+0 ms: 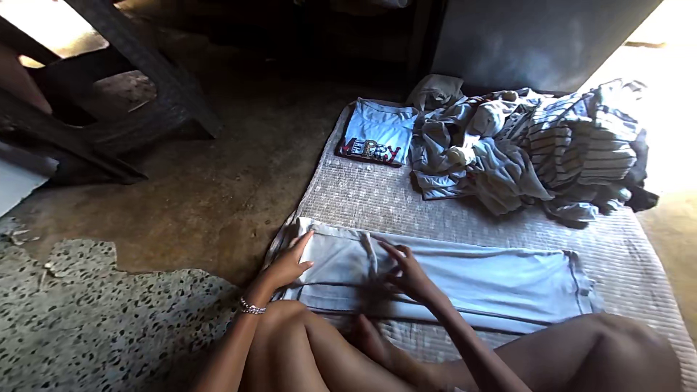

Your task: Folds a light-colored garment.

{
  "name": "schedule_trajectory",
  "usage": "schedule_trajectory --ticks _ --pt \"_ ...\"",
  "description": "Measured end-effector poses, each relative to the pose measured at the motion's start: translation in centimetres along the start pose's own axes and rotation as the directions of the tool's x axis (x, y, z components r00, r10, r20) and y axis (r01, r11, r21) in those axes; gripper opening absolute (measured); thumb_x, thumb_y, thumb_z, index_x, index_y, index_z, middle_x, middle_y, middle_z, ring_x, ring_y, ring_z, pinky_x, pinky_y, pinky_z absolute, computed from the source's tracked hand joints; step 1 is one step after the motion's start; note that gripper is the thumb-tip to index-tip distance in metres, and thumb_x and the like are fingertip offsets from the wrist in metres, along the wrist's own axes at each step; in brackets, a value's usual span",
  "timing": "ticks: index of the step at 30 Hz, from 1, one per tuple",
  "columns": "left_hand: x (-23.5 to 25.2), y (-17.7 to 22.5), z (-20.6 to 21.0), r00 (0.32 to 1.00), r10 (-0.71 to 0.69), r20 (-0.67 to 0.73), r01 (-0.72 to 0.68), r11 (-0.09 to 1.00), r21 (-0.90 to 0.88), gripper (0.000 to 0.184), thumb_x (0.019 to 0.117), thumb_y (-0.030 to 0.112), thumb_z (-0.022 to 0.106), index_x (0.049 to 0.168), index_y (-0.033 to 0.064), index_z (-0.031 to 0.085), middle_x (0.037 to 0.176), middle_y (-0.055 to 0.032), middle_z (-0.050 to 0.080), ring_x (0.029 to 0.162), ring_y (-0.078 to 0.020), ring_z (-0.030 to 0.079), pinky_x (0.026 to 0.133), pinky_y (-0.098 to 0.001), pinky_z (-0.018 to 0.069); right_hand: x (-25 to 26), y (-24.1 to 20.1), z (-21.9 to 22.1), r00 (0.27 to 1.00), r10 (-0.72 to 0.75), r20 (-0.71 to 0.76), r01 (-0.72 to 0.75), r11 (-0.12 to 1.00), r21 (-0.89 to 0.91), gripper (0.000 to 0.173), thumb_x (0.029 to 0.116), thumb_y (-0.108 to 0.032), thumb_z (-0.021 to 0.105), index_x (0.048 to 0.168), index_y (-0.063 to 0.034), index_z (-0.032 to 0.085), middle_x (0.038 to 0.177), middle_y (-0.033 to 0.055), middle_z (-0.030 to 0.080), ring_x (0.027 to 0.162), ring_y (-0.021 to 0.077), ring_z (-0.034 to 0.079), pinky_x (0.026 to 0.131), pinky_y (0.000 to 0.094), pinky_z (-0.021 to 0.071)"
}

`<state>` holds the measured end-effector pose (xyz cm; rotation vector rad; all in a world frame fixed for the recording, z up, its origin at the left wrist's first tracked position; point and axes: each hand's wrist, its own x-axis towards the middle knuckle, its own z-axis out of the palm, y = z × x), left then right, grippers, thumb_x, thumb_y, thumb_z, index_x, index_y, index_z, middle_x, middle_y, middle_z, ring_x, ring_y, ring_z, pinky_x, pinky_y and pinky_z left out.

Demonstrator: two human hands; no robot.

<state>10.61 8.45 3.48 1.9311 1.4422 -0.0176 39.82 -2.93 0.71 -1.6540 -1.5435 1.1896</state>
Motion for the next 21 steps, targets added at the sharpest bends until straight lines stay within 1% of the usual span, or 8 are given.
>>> schedule_trajectory --ticks 4,7,10,12,15,17,19,21 --pt "0.8 0.5 -0.5 0.998 -0.066 0.017 0.065 0.995 0.079 0.088 0.0922 0.006 0.074 0.164 0.0123 0.022 0.156 -0.0364 0.031 0.137 -0.0541 0.040 0.110 -0.0656 0.0363 -5.7 6.4 -10.4 0.888 0.262 -0.378 -0.354 0.914 -0.198 0.056 0.0982 -0.013 0.065 0.148 0.0046 0.047 0.139 0.0374 0.051 0.123 0.0470 0.057 0.101 0.0523 0.0493" --pt "1.3 1.9 -0.4 0.984 -0.175 0.005 0.168 0.952 0.255 0.088 0.0939 0.010 0.073 0.164 0.0166 0.021 0.152 -0.0429 0.028 0.129 -0.0596 0.046 0.104 -0.0686 0.0402 -11.2 12.8 -20.2 0.622 0.491 -0.610 -0.713 0.677 -0.181 0.065 0.0980 -0.024 0.067 0.149 0.0078 0.041 0.151 0.0402 0.036 0.139 0.0554 0.041 0.110 0.0654 0.0388" --pt "1.1 4.5 0.6 0.948 -0.313 -0.058 0.305 0.839 0.451 0.088 0.0978 0.015 0.069 0.166 0.0194 0.012 0.154 -0.0451 0.022 0.125 -0.0636 0.047 0.100 -0.0700 0.0425 -15.7 17.4 -25.3 0.433 0.750 -0.500 -0.871 0.491 -0.017 0.081 0.0976 -0.041 0.069 0.150 0.0110 0.036 0.151 0.0398 0.036 0.139 0.0536 0.040 0.110 0.0657 0.0368" --pt "1.3 5.2 1.0 0.931 -0.353 -0.092 0.350 0.794 0.497 0.087 0.0991 0.015 0.066 0.166 0.0205 0.010 0.154 -0.0453 0.021 0.125 -0.0639 0.048 0.099 -0.0692 0.0434 -16.4 18.9 -25.8 0.471 0.794 -0.383 -0.856 0.516 0.017 0.076 0.0950 -0.042 0.072 0.141 0.0123 0.047 0.137 0.0355 0.054 0.126 0.0466 0.054 0.105 0.0601 0.0428" --pt "0.6 5.5 1.5 0.916 -0.360 -0.175 0.400 0.790 0.466 0.083 0.0987 0.015 0.067 0.165 0.0215 0.017 0.155 -0.0453 0.019 0.126 -0.0649 0.045 0.098 -0.0708 0.0426 -15.7 18.0 -24.6 0.561 0.774 -0.295 -0.827 0.540 -0.156 0.062 0.0936 -0.032 0.075 0.132 0.0120 0.055 0.128 0.0314 0.062 0.122 0.0430 0.060 0.106 0.0598 0.0440" --pt "-0.8 6.6 2.1 0.919 -0.289 -0.267 0.381 0.826 0.416 0.079 0.0972 0.008 0.064 0.163 0.0089 0.021 0.157 -0.0433 0.019 0.131 -0.0643 0.041 0.101 -0.0718 0.0397 -15.5 18.5 -24.4 0.575 0.768 -0.282 -0.810 0.582 -0.071 0.048 0.0925 -0.022 0.076 0.126 0.0077 0.061 0.120 0.0255 0.065 0.111 0.0351 0.064 0.099 0.0545 0.0489" --pt "-1.7 7.2 3.0 0.965 -0.086 -0.248 0.191 0.878 0.438 0.070 0.1001 0.014 0.062 0.159 -0.0012 0.027 0.160 -0.0366 0.023 0.139 -0.0571 0.038 0.109 -0.0671 0.0366 -15.7 18.4 -24.7 0.567 0.772 -0.288 -0.779 0.616 0.117 0.040 0.0904 -0.013 0.074 0.122 0.0058 0.060 0.108 0.0194 0.066 0.093 0.0253 0.063 0.084 0.0455 0.0532" --pt "-1.3 5.8 3.8 0.999 0.028 -0.031 -0.011 0.887 0.461 0.081 0.1041 0.038 0.057 0.164 0.0042 0.014 0.170 -0.0213 0.013 0.156 -0.0413 0.017 0.123 -0.0625 0.0173 -15.8 18.0 -24.9 0.559 0.772 -0.302 -0.751 0.626 0.208 0.038 0.0909 -0.012 0.074 0.120 0.0083 0.060 0.106 0.0219 0.065 0.091 0.0269 0.062 0.083 0.0477 0.0523"
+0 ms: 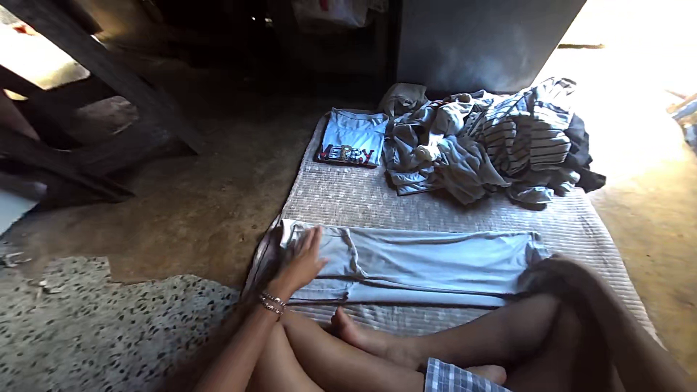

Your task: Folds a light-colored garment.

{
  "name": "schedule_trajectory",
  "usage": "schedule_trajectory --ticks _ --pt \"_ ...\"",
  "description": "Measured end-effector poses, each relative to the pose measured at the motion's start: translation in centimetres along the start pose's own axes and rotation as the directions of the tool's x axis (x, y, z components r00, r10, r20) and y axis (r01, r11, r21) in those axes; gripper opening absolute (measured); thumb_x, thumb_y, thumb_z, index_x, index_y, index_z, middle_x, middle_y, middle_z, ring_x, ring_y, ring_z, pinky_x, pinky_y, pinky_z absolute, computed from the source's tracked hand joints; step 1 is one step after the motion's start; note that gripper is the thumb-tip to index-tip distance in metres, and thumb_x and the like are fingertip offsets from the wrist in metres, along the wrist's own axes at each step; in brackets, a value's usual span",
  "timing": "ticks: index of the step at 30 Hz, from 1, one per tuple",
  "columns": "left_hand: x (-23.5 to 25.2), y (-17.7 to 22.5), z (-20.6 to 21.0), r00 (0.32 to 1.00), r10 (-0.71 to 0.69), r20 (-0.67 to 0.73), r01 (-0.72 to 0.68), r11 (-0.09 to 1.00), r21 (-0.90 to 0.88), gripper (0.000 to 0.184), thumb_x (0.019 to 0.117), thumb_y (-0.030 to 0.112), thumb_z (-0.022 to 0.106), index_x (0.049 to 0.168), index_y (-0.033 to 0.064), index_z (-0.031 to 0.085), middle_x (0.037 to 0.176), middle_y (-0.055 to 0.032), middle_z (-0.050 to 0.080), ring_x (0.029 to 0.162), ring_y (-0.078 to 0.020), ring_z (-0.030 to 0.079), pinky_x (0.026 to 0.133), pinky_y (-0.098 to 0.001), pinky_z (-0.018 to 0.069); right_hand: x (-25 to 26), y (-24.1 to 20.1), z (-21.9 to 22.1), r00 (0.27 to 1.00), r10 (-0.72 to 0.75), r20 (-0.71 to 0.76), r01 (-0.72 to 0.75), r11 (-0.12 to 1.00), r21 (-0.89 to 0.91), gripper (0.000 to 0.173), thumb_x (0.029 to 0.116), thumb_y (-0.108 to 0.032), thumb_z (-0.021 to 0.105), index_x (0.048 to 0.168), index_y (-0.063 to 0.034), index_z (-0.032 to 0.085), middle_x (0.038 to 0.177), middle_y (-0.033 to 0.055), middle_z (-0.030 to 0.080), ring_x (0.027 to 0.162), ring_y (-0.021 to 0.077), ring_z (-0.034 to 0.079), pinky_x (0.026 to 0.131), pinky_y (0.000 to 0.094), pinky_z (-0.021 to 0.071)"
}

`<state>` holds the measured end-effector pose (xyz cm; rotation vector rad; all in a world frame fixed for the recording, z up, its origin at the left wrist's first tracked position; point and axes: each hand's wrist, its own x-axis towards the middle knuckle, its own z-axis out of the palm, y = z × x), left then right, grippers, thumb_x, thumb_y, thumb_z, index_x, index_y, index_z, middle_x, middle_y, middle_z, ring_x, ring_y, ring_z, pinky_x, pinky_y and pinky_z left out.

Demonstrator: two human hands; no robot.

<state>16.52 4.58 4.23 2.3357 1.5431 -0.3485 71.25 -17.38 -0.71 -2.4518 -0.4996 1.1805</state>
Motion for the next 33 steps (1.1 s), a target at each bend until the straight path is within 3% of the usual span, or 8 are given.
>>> schedule_trajectory --ticks 3,8,11,15,21,26,30,33 --pt "0.6 -1.3 1.3 0.971 -0.019 0.239 -0.002 0.996 0.087 0.098 0.1008 0.061 0.050 0.165 0.0128 -0.005 0.172 -0.0065 -0.012 0.158 -0.0334 -0.013 0.122 -0.0665 -0.0032 -0.2 0.3 -0.4 0.996 -0.065 -0.058 0.065 0.998 -0.001 0.044 0.0904 -0.008 0.075 0.126 0.0096 0.058 0.117 0.0285 0.063 0.104 0.0353 0.062 0.092 0.0546 0.0494" --pt "-0.3 3.9 -0.6 0.998 0.030 0.048 -0.010 0.926 -0.378 0.096 0.0959 0.036 0.071 0.161 -0.0047 0.013 0.169 -0.0271 0.002 0.158 -0.0389 0.005 0.127 -0.0517 0.0106 -2.5 -1.6 -1.0 0.938 -0.320 -0.131 0.302 0.943 -0.141 0.056 0.0881 -0.006 0.078 0.134 0.0131 0.052 0.129 0.0383 0.057 0.122 0.0509 0.056 0.104 0.0662 0.0416" --pt "-1.1 10.9 -0.3 0.985 0.138 0.105 0.082 0.161 -0.984 0.054 0.1136 0.030 0.026 0.156 -0.0018 0.032 0.156 -0.0216 0.042 0.140 -0.0291 0.049 0.114 -0.0415 0.0413 -11.9 -8.5 1.8 0.881 -0.465 0.090 0.463 0.885 0.049 0.054 0.0972 -0.007 0.064 0.146 0.0023 0.044 0.128 0.0272 0.059 0.108 0.0357 0.061 0.092 0.0537 0.0507" --pt "1.3 15.4 3.2 0.935 0.211 0.286 0.356 -0.532 -0.769 0.095 0.0994 0.071 -0.001 0.146 0.0030 0.046 0.134 -0.0191 0.062 0.117 -0.0287 0.063 0.092 -0.0445 0.0519 -18.9 -15.2 3.7 0.585 -0.706 0.399 0.602 0.708 0.370 0.052 0.1022 -0.018 0.052 0.151 -0.0071 0.040 0.140 0.0098 0.057 0.108 0.0190 0.070 0.086 0.0372 0.0623" --pt "2.8 15.2 6.2 0.958 -0.013 0.286 0.287 0.043 -0.957 0.041 0.1068 0.020 0.052 0.139 -0.0041 0.050 0.127 -0.0191 0.060 0.110 -0.0239 0.060 0.095 -0.0417 0.0495 -14.3 -13.5 6.1 0.640 -0.747 0.179 0.759 0.651 0.009 0.039 0.1059 -0.019 0.052 0.139 0.0023 0.054 0.138 0.0218 0.059 0.114 0.0258 0.066 0.095 0.0397 0.0543" --pt "0.8 18.8 5.3 0.980 -0.103 0.171 0.191 0.732 -0.654 0.062 0.0942 0.040 0.073 0.130 -0.0086 0.059 0.127 -0.0299 0.060 0.121 -0.0408 0.058 0.104 -0.0550 0.0449 -8.8 -8.4 11.9 0.796 -0.596 0.105 0.604 0.768 -0.213 0.042 0.1027 -0.012 0.058 0.138 0.0094 0.053 0.139 0.0334 0.053 0.128 0.0458 0.055 0.109 0.0537 0.0439" --pt "0.2 20.7 5.8 0.989 -0.043 0.144 0.133 0.700 -0.702 0.051 0.0893 0.032 0.079 0.116 -0.0098 0.066 0.122 -0.0292 0.063 0.120 -0.0393 0.058 0.105 -0.0539 0.0429 -5.9 -4.6 15.5 0.747 -0.658 -0.091 0.640 0.750 -0.167 0.038 0.0939 -0.010 0.068 0.126 0.0089 0.062 0.139 0.0358 0.051 0.129 0.0519 0.051 0.108 0.0590 0.0424" --pt "-0.8 20.0 5.4 0.995 0.085 0.050 0.029 0.237 -0.971 0.050 0.0826 0.002 0.076 0.127 -0.0085 0.057 0.110 -0.0172 0.068 0.098 -0.0175 0.067 0.089 -0.0347 0.0560 -5.8 -5.2 14.9 0.755 -0.647 -0.104 0.650 0.760 -0.007 0.035 0.0966 -0.014 0.066 0.121 0.0107 0.063 0.130 0.0358 0.055 0.117 0.0471 0.057 0.101 0.0554 0.0462"
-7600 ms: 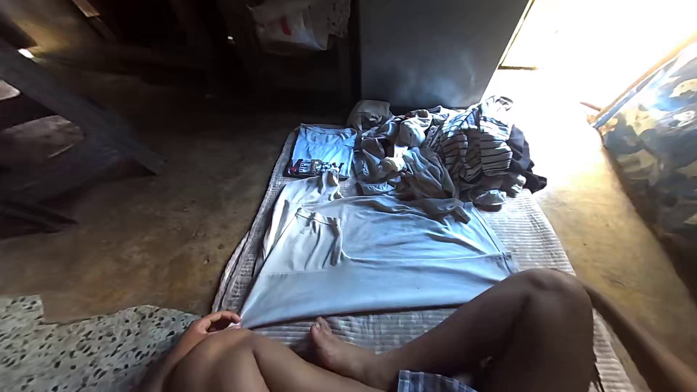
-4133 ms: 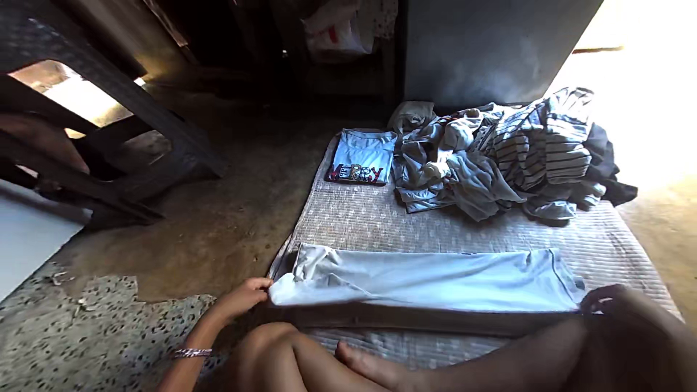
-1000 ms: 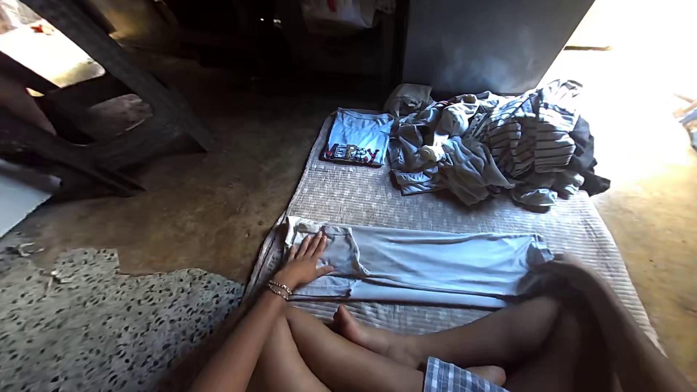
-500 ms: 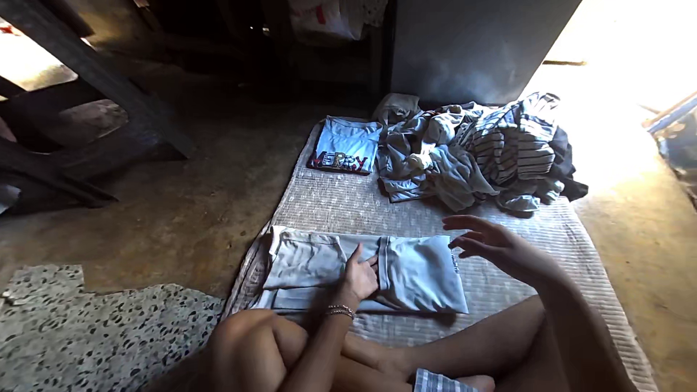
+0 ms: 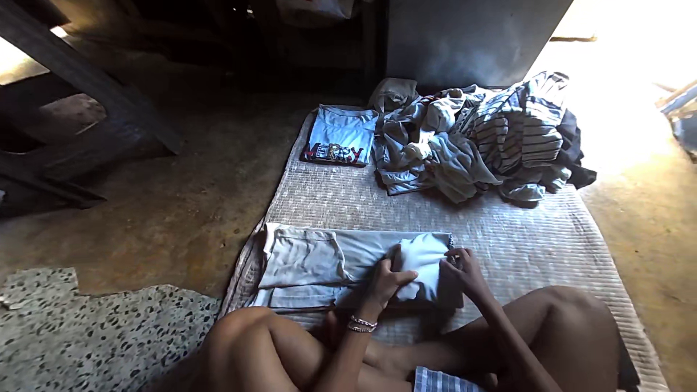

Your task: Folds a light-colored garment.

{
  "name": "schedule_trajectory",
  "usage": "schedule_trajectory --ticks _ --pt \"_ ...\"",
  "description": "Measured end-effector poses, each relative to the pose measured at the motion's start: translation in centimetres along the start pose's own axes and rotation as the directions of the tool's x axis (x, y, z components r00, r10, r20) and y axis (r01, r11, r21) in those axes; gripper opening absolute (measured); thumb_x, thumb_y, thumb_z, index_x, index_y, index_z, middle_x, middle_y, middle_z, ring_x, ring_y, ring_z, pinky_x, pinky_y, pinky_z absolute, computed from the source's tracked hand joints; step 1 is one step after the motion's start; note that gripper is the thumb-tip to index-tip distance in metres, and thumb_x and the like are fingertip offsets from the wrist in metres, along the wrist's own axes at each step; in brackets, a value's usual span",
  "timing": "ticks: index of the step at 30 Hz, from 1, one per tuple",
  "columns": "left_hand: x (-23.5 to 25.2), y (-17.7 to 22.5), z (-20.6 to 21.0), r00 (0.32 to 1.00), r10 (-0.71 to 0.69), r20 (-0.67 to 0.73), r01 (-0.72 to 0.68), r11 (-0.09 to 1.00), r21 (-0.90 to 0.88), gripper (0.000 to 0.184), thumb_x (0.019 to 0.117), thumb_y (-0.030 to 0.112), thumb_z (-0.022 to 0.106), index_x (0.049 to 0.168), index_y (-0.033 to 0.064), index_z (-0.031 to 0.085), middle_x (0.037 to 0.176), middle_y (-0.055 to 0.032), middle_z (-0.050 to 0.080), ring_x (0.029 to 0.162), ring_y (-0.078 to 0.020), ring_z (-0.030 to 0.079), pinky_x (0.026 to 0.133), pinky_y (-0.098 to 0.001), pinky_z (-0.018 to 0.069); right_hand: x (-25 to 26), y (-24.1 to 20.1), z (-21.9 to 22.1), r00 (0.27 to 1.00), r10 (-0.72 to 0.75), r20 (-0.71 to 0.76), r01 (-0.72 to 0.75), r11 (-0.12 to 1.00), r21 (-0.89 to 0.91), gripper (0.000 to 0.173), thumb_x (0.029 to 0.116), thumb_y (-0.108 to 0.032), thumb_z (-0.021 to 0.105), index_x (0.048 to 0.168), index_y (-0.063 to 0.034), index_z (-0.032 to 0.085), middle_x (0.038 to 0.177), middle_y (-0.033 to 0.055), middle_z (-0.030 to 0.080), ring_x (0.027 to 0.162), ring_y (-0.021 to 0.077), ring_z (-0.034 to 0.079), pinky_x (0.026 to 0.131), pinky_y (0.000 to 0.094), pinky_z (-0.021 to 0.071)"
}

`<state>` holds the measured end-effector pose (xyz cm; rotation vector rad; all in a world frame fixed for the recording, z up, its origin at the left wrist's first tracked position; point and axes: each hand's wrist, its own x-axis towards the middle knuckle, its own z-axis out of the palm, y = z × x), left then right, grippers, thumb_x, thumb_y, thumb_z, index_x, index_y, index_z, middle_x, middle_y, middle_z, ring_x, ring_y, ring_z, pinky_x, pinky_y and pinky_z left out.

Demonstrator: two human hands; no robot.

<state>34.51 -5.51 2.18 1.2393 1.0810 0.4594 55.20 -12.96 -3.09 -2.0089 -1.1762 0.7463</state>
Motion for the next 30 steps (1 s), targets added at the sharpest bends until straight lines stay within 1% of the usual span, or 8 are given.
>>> schedule_trajectory --ticks 4,7,11,14,17,21,27,30 --pt "-1.3 0.3 -2.1 0.976 0.217 -0.027 -0.219 0.968 -0.122 0.088 0.0697 -0.007 0.074 0.149 -0.0058 0.037 0.131 -0.0167 0.060 0.111 -0.0110 0.063 0.096 -0.0263 0.0535 0.4 -0.2 0.2 0.998 0.057 -0.013 -0.056 0.994 0.092 0.032 0.0999 -0.012 0.061 0.120 0.0118 0.061 0.117 0.0318 0.061 0.105 0.0394 0.062 0.094 0.0504 0.0493" --pt "-1.3 -2.0 -5.4 0.982 0.083 -0.169 -0.088 0.996 -0.022 0.118 0.0638 -0.014 0.077 0.162 0.0104 0.016 0.148 -0.0251 0.046 0.125 -0.0296 0.059 0.100 -0.0436 0.0531 0.4 0.0 0.4 0.997 0.071 -0.003 -0.071 0.997 0.009 0.035 0.0975 -0.013 0.065 0.121 0.0119 0.061 0.122 0.0342 0.058 0.114 0.0448 0.058 0.100 0.0533 0.0472" --pt "-0.6 -2.3 -6.5 0.921 -0.161 -0.355 0.135 0.986 -0.097 0.078 0.0924 0.004 0.071 0.158 0.0053 0.029 0.158 -0.0266 0.035 0.137 -0.0375 0.047 0.109 -0.0501 0.0426 0.6 -0.6 1.1 0.994 0.114 -0.004 -0.114 0.989 -0.094 0.042 0.0957 -0.013 0.066 0.129 0.0115 0.056 0.126 0.0366 0.055 0.120 0.0496 0.055 0.103 0.0552 0.0460" --pt "0.1 -1.7 -5.8 0.902 -0.129 -0.412 0.162 0.986 0.045 0.064 0.0945 0.020 0.074 0.146 -0.0044 0.043 0.144 -0.0311 0.049 0.126 -0.0384 0.053 0.105 -0.0513 0.0434 0.1 -1.4 1.8 0.998 0.025 -0.062 -0.034 0.987 -0.159 0.061 0.0901 -0.001 0.066 0.148 0.0031 0.047 0.137 0.0379 0.050 0.125 0.0541 0.052 0.103 0.0599 0.0463" --pt "0.7 -1.0 -6.0 0.944 -0.153 -0.293 0.184 0.980 0.082 0.045 0.0990 0.022 0.068 0.132 -0.0070 0.058 0.131 -0.0251 0.061 0.121 -0.0311 0.057 0.105 -0.0488 0.0435 -0.1 -1.2 3.4 0.979 -0.200 -0.046 0.179 0.942 -0.285 0.059 0.0968 0.004 0.051 0.153 -0.0154 0.049 0.157 0.0291 0.039 0.137 0.0550 0.044 0.103 0.0708 0.0389" --pt "0.0 -0.6 -5.3 0.997 -0.058 -0.057 0.048 0.986 -0.160 0.040 0.1029 0.007 0.053 0.141 -0.0017 0.050 0.129 -0.0141 0.062 0.109 -0.0145 0.062 0.096 -0.0334 0.0518 0.2 -0.9 4.4 0.992 -0.113 0.061 0.128 0.922 -0.366 0.060 0.1020 0.001 0.042 0.160 -0.0106 0.034 0.168 0.0166 0.026 0.152 0.0443 0.029 0.113 0.0708 0.0276" --pt "1.5 -2.7 -6.1 0.869 -0.121 -0.480 0.107 0.993 -0.056 0.027 0.0972 0.007 0.066 0.119 -0.0089 0.065 0.120 -0.0215 0.066 0.111 -0.0249 0.061 0.099 -0.0428 0.0474 0.5 -1.1 4.4 0.997 -0.041 0.065 0.062 0.929 -0.364 0.071 0.0971 0.000 0.051 0.163 -0.0072 0.024 0.170 0.0143 0.019 0.154 0.0410 0.024 0.116 0.0669 0.0247" --pt "1.8 -2.9 -5.6 0.832 0.050 -0.552 0.129 0.951 0.282 0.038 0.0965 0.021 0.070 0.118 -0.0101 0.063 0.108 -0.0262 0.066 0.101 -0.0338 0.063 0.092 -0.0507 0.0486 0.6 -1.8 4.4 0.999 0.015 -0.053 -0.030 0.952 -0.305 0.069 0.0941 -0.001 0.059 0.158 0.0017 0.032 0.159 0.0325 0.032 0.143 0.0526 0.037 0.112 0.0664 0.0334"
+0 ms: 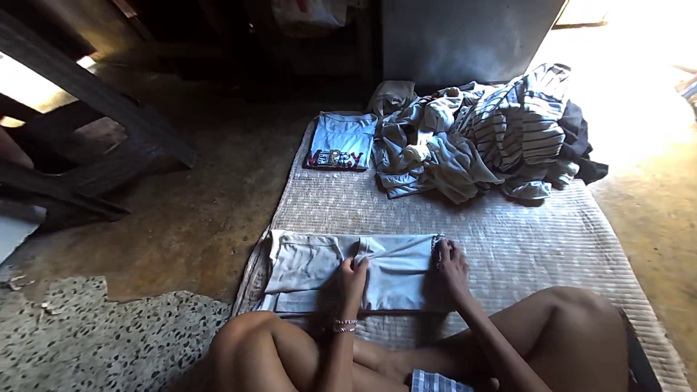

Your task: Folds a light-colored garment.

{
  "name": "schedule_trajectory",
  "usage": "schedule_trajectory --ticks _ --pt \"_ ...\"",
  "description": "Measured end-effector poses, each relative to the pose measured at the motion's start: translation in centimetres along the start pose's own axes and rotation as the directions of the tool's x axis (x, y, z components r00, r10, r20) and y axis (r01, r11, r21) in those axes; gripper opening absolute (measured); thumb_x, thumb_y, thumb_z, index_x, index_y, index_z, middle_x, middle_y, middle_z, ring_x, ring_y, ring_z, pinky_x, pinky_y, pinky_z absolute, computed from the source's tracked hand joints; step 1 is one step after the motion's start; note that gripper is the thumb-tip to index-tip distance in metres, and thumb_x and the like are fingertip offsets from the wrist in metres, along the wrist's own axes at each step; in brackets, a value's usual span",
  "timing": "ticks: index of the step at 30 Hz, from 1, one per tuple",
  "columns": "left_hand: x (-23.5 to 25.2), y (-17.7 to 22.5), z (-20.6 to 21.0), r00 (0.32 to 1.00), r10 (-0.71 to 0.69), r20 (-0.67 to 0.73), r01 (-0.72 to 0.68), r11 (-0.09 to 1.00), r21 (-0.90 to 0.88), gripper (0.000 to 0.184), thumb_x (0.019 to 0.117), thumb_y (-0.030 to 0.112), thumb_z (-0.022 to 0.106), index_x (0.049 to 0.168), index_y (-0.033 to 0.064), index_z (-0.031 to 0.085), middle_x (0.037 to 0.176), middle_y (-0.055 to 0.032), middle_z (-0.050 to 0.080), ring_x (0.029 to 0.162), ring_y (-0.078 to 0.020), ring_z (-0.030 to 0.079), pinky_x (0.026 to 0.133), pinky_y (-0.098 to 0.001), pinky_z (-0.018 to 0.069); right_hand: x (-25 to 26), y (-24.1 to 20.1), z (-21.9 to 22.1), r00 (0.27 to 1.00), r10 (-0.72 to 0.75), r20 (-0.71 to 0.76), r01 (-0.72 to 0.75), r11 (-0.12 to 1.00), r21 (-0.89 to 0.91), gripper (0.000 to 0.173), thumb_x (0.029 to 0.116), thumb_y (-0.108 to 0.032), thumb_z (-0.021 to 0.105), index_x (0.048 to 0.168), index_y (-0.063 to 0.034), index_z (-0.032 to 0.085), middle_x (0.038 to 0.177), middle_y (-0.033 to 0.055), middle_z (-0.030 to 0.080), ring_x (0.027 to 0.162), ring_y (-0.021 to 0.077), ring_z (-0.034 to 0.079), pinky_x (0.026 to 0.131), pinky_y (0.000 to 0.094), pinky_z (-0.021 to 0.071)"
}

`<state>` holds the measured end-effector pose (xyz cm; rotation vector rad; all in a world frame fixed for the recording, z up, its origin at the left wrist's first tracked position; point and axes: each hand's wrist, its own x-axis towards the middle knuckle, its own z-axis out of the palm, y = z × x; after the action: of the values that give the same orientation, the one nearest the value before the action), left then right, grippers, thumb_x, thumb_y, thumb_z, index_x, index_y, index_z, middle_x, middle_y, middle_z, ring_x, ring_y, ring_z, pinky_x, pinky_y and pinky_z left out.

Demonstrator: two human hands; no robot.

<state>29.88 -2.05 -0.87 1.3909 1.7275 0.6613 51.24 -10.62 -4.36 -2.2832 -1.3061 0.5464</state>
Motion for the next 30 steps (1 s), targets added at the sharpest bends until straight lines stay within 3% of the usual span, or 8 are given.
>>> schedule_trajectory --ticks 3,7,11,14,18,22,27,30 --pt "-0.2 -0.4 0.5 0.952 0.307 -0.004 -0.306 0.951 0.050 0.040 0.0933 0.009 0.069 0.124 -0.0115 0.052 0.113 -0.0285 0.063 0.101 -0.0366 0.064 0.089 -0.0507 0.0518 0.2 -0.3 -1.4 0.993 0.116 -0.007 -0.114 0.987 0.112 0.070 0.0949 -0.002 0.060 0.158 0.0012 0.030 0.141 0.0376 0.047 0.124 0.0523 0.054 0.103 0.0576 0.0473" --pt "0.0 -0.3 -0.8 0.878 0.367 0.306 -0.415 0.904 0.107 0.039 0.0942 -0.010 0.047 0.119 0.0056 0.073 0.143 -0.0261 0.054 0.133 -0.0390 0.053 0.107 -0.0514 0.0446 -0.5 -0.4 -3.0 0.971 0.107 0.212 -0.151 0.968 0.200 0.067 0.0973 -0.012 0.065 0.159 -0.0171 0.039 0.137 0.0409 0.047 0.116 0.0530 0.056 0.098 0.0555 0.0486" --pt "0.4 -1.1 -0.5 0.889 0.382 0.253 -0.409 0.910 0.061 0.055 0.0955 -0.008 0.048 0.149 0.0048 0.051 0.157 -0.0287 0.038 0.147 -0.0400 0.037 0.120 -0.0506 0.0315 -0.4 0.4 -3.7 0.914 -0.088 0.396 -0.015 0.968 0.249 0.067 0.0926 0.001 0.065 0.155 -0.0093 0.044 0.141 0.0310 0.055 0.125 0.0474 0.058 0.107 0.0578 0.0438" --pt "-0.4 -1.0 -0.7 0.925 0.323 0.200 -0.355 0.921 0.158 0.069 0.0946 -0.005 0.056 0.158 -0.0013 0.030 0.164 -0.0278 0.026 0.153 -0.0396 0.027 0.124 -0.0487 0.0231 -0.3 1.3 -3.4 0.882 -0.187 0.433 -0.078 0.847 0.525 0.069 0.0914 0.008 0.062 0.155 -0.0022 0.038 0.154 0.0230 0.046 0.137 0.0301 0.051 0.113 0.0440 0.0424" --pt "-2.1 0.2 -1.5 0.917 0.368 -0.154 -0.319 0.909 0.269 0.047 0.0951 0.003 0.061 0.140 -0.0060 0.055 0.148 -0.0298 0.049 0.128 -0.0438 0.057 0.103 -0.0547 0.0494 0.2 2.0 -4.6 0.850 -0.133 0.509 -0.395 0.476 0.785 0.061 0.0894 0.009 0.047 0.149 -0.0043 0.045 0.139 0.0130 0.055 0.085 0.0110 0.065 0.070 0.0301 0.0566" --pt "-4.4 1.3 -3.3 0.896 0.422 -0.137 -0.419 0.907 0.050 0.030 0.0994 0.004 0.051 0.124 -0.0062 0.066 0.111 -0.0182 0.072 0.080 -0.0191 0.067 0.069 -0.0344 0.0536 -0.5 4.4 -9.4 0.927 -0.138 0.348 -0.261 0.428 0.865 0.062 0.0871 0.005 0.049 0.148 -0.0029 0.047 0.125 0.0081 0.067 0.095 0.0099 0.069 0.081 0.0296 0.0596" --pt "-5.3 3.4 -4.6 0.967 0.099 0.235 0.000 0.922 -0.386 0.030 0.1072 0.009 0.041 0.124 -0.0030 0.063 0.101 -0.0065 0.073 0.071 -0.0072 0.064 0.065 -0.0237 0.0523 -4.1 7.6 -18.9 0.994 -0.111 0.025 0.051 0.630 0.775 0.077 0.0739 -0.003 0.063 0.149 -0.0017 0.048 0.137 0.0021 0.063 0.114 0.0051 0.064 0.092 0.0242 0.0567" --pt "-3.8 3.9 -3.7 0.762 0.022 0.647 0.405 0.763 -0.504 0.066 0.1110 0.040 0.006 0.141 0.0024 0.052 0.125 -0.0125 0.069 0.105 -0.0226 0.070 0.091 -0.0393 0.0560 -5.8 2.5 -20.7 0.932 -0.358 0.052 0.187 0.601 0.777 0.081 0.0834 -0.011 0.071 0.157 -0.0062 0.038 0.150 -0.0031 0.054 0.116 0.0022 0.064 0.091 0.0227 0.0585"
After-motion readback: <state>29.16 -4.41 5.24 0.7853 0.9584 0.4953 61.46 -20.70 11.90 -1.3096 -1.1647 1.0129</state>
